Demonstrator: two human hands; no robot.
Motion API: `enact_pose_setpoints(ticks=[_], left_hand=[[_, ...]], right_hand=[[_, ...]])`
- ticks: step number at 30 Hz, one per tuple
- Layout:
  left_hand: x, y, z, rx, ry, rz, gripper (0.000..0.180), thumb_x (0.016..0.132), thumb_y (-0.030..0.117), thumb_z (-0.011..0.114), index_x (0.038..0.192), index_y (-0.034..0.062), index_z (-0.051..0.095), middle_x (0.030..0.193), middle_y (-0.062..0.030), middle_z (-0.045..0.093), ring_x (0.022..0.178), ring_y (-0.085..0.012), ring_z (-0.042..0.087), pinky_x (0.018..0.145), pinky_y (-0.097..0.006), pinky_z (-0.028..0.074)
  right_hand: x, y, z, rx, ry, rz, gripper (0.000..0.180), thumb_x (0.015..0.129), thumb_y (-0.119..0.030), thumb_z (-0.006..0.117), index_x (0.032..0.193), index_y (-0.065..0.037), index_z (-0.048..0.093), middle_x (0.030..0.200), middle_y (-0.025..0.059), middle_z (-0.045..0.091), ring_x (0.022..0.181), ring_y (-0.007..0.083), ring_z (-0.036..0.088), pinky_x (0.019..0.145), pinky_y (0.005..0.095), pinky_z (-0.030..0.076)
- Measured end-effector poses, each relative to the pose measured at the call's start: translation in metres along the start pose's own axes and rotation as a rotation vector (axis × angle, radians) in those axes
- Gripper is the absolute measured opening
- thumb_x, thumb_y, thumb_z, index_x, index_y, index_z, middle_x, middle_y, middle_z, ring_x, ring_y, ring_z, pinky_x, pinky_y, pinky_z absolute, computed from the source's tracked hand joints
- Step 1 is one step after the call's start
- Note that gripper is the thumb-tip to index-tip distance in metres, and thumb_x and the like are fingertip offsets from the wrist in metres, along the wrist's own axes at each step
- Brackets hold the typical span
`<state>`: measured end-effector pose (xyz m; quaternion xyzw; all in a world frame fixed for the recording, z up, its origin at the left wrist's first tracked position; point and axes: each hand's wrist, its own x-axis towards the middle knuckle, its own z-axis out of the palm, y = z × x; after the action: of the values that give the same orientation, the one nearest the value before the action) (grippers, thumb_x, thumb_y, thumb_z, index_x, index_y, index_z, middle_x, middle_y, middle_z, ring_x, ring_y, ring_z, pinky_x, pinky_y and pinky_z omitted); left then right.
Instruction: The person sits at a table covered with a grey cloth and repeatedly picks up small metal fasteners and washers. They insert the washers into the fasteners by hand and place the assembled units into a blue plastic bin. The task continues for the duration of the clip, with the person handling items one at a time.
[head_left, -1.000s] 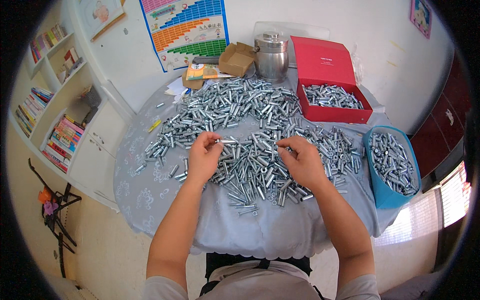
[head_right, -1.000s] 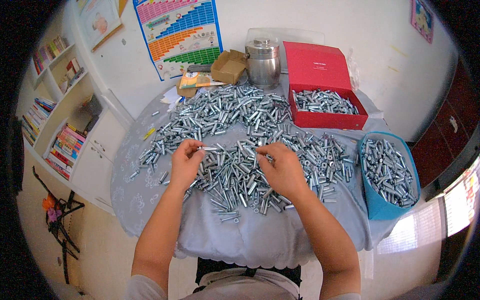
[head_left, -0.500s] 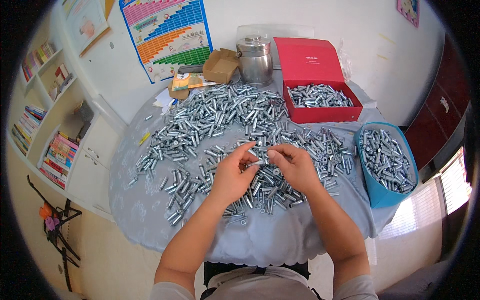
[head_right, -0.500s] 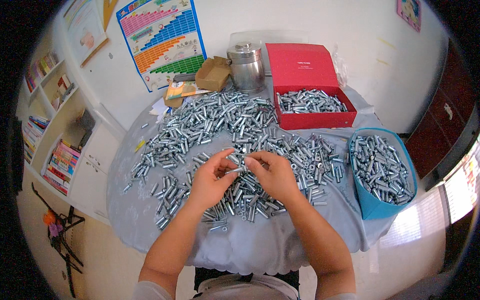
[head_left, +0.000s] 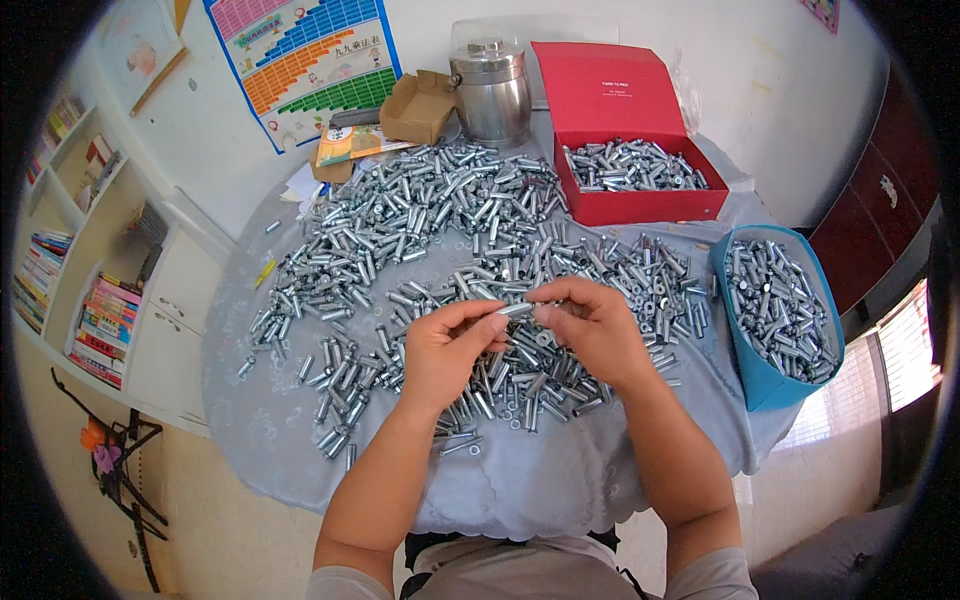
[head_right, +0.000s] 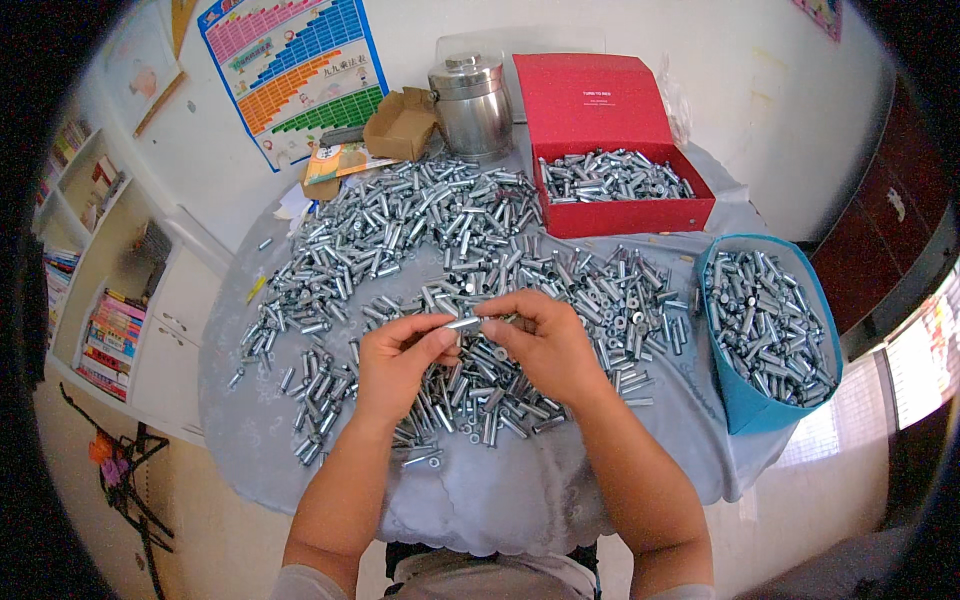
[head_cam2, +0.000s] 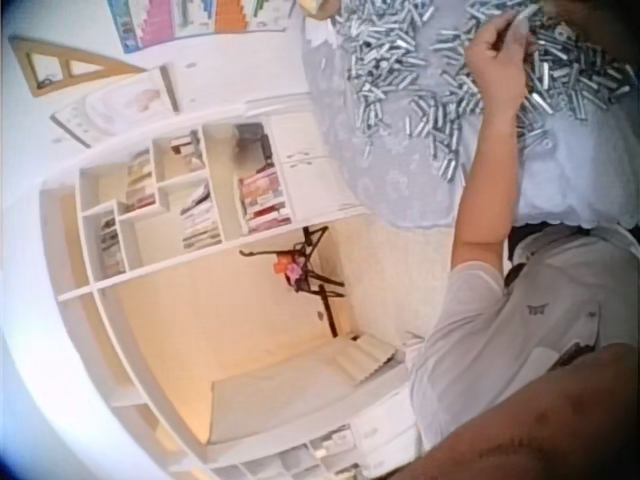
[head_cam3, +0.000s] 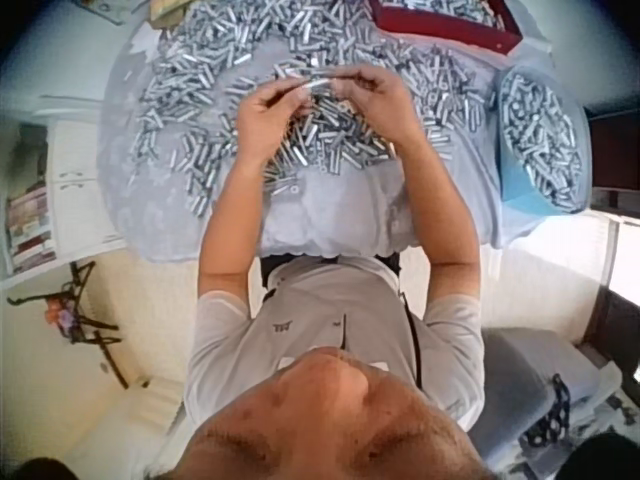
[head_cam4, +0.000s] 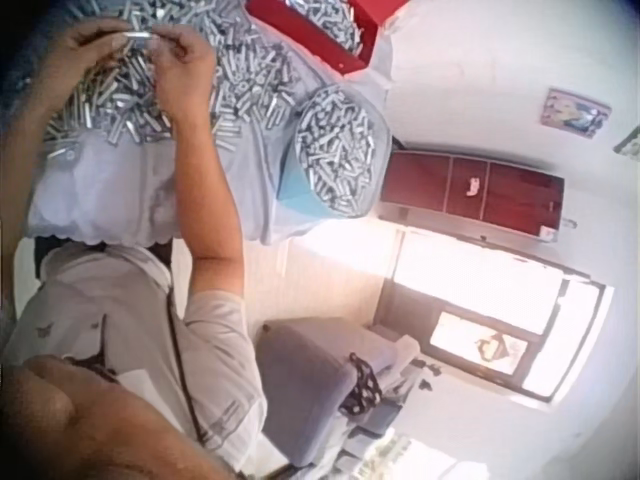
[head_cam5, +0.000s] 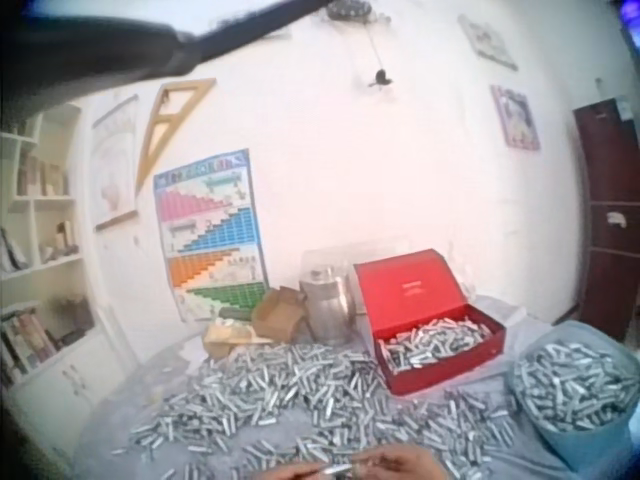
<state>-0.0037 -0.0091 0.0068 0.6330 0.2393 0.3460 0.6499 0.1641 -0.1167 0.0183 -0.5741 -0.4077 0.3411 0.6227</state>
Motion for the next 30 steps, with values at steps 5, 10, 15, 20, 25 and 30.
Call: enact_pose_setpoints(ticks=[5,10,15,20,25,30], left_hand=[[0.001,0.000,-0.002,-0.015,-0.006,-0.031,0.020,0.090,0.006,0.069,0.108,-0.0019,0.071,0.087,-0.0056,0.071,0.074,-0.0100,0.066,0.068,-0.022,0.055],[0.002,-0.002,-0.002,-0.021,-0.003,-0.040,0.020,0.089,0.007,0.070,0.107,-0.0024,0.070,0.085,-0.0070,0.071,0.073,-0.0124,0.066,0.067,-0.026,0.057],[0.001,-0.003,-0.001,-0.054,0.001,-0.050,0.021,0.089,0.007,0.070,0.107,-0.0022,0.070,0.087,-0.0070,0.071,0.073,-0.0127,0.067,0.066,-0.026,0.057],[0.001,-0.006,-0.002,-0.075,0.003,-0.045,0.020,0.089,0.007,0.070,0.107,-0.0021,0.070,0.087,-0.0073,0.071,0.073,-0.0130,0.067,0.065,-0.026,0.057],[0.001,-0.007,-0.001,-0.075,0.010,-0.050,0.021,0.090,0.008,0.070,0.107,-0.0023,0.070,0.087,-0.0073,0.070,0.072,-0.0134,0.066,0.064,-0.026,0.057],[0.002,-0.008,0.001,-0.077,0.029,-0.055,0.019,0.091,0.012,0.070,0.104,-0.0023,0.069,0.085,-0.0070,0.070,0.070,-0.0134,0.065,0.060,-0.026,0.056]], right_hand=[[0.001,-0.010,-0.004,-0.024,-0.065,0.103,0.022,0.091,-0.009,0.068,0.111,0.000,0.068,0.090,0.0021,0.067,0.072,0.0036,0.054,0.065,0.0204,0.046],[-0.003,-0.007,-0.003,-0.056,-0.068,-0.013,0.027,0.090,-0.009,0.069,0.115,-0.001,0.066,0.094,0.0029,0.067,0.073,0.0048,0.056,0.067,0.0202,0.047],[0.002,0.004,-0.008,-0.162,-0.087,0.088,0.035,0.087,-0.004,0.071,0.122,-0.001,0.062,0.100,0.0038,0.066,0.065,0.0020,0.051,0.058,0.0188,0.044],[0.001,-0.005,-0.006,-0.127,-0.072,0.090,0.021,0.092,-0.010,0.067,0.110,0.000,0.067,0.091,0.0026,0.067,0.066,0.0038,0.052,0.059,0.0215,0.045],[-0.001,0.000,-0.002,-0.070,-0.013,0.000,0.018,0.091,-0.010,0.067,0.106,0.000,0.068,0.084,0.0017,0.066,0.066,0.0050,0.053,0.060,0.0229,0.046],[0.001,0.001,-0.005,-0.128,-0.031,0.071,0.020,0.087,-0.005,0.070,0.107,-0.002,0.068,0.088,0.0012,0.064,0.068,0.0065,0.054,0.061,0.0233,0.046]])
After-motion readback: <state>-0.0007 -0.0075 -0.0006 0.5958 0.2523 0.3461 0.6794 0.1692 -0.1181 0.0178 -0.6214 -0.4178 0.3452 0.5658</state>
